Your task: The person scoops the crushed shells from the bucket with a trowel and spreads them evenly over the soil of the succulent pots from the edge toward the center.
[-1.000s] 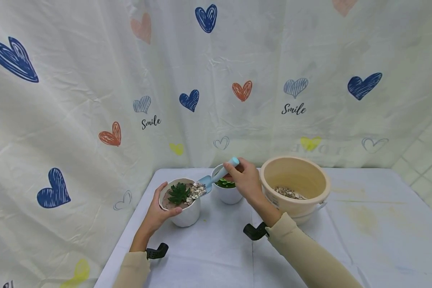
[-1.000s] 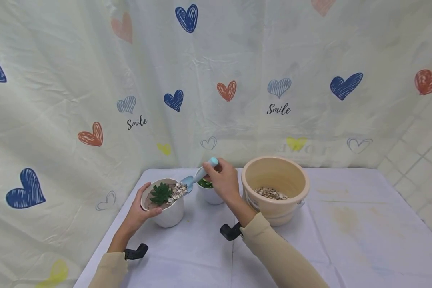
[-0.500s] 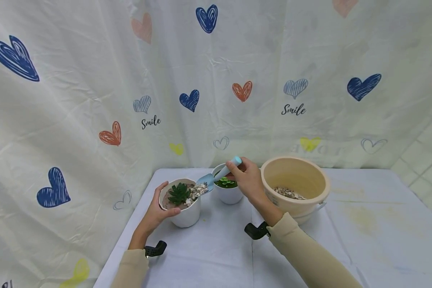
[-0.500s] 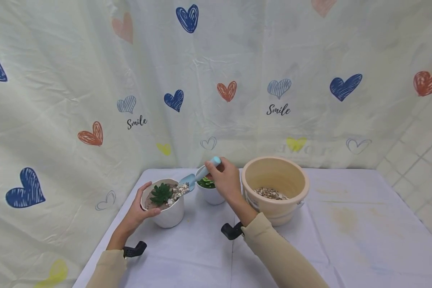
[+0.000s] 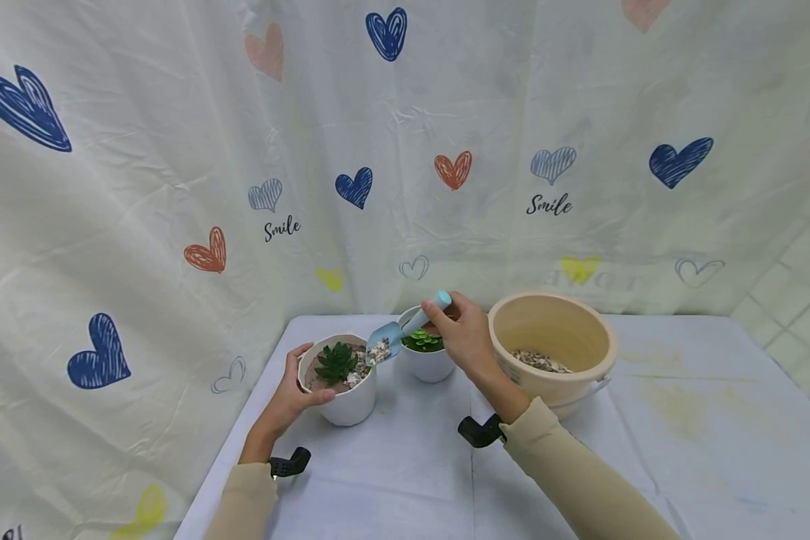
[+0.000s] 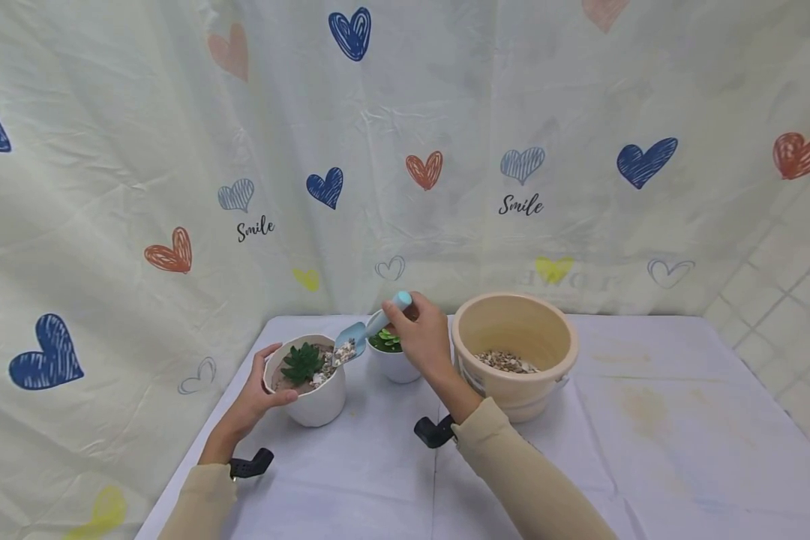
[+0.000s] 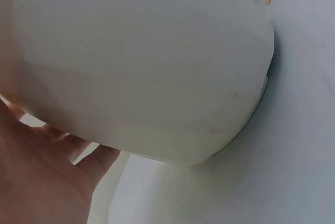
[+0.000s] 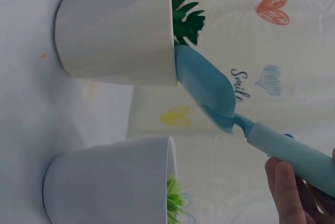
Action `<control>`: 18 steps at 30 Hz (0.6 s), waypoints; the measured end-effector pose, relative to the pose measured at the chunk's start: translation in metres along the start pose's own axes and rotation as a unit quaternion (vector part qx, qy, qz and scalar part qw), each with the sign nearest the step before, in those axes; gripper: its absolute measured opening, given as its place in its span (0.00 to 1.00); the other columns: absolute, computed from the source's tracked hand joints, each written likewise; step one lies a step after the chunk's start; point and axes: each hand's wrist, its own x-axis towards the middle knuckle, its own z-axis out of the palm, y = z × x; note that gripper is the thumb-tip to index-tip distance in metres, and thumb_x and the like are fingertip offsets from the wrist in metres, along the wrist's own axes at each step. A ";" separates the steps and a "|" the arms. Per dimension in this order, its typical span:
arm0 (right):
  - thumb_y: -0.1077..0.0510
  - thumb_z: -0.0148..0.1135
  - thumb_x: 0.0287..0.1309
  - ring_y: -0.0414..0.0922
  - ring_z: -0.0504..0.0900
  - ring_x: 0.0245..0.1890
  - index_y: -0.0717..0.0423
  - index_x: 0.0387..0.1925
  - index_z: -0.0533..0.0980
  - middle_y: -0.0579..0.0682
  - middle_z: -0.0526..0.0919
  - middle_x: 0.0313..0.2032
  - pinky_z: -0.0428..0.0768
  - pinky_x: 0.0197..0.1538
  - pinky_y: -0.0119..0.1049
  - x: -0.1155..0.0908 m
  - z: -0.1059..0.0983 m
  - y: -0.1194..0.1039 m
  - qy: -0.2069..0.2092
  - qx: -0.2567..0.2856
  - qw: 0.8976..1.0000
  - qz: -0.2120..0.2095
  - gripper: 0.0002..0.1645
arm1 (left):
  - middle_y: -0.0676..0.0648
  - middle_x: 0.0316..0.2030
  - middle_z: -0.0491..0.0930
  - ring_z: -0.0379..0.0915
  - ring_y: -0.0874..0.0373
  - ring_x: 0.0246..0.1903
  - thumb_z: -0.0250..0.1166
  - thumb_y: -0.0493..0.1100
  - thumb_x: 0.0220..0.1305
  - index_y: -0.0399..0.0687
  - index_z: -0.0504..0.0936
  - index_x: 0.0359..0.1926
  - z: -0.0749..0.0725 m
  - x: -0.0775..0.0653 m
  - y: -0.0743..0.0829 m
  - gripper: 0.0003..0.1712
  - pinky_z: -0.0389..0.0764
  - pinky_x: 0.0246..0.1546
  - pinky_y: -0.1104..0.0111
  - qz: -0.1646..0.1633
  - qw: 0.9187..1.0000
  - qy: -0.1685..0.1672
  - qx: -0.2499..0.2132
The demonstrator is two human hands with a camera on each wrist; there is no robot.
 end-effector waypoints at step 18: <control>0.52 0.66 0.69 0.53 0.90 0.44 0.59 0.47 0.80 0.61 0.86 0.43 0.87 0.48 0.42 -0.001 0.001 -0.002 0.004 0.001 1.000 -0.030 0.15 | 0.43 0.77 0.53 0.58 0.41 0.72 0.74 0.40 0.59 0.59 0.41 0.81 -0.008 0.000 0.002 0.61 0.78 0.57 0.68 0.014 0.999 -0.038 -0.027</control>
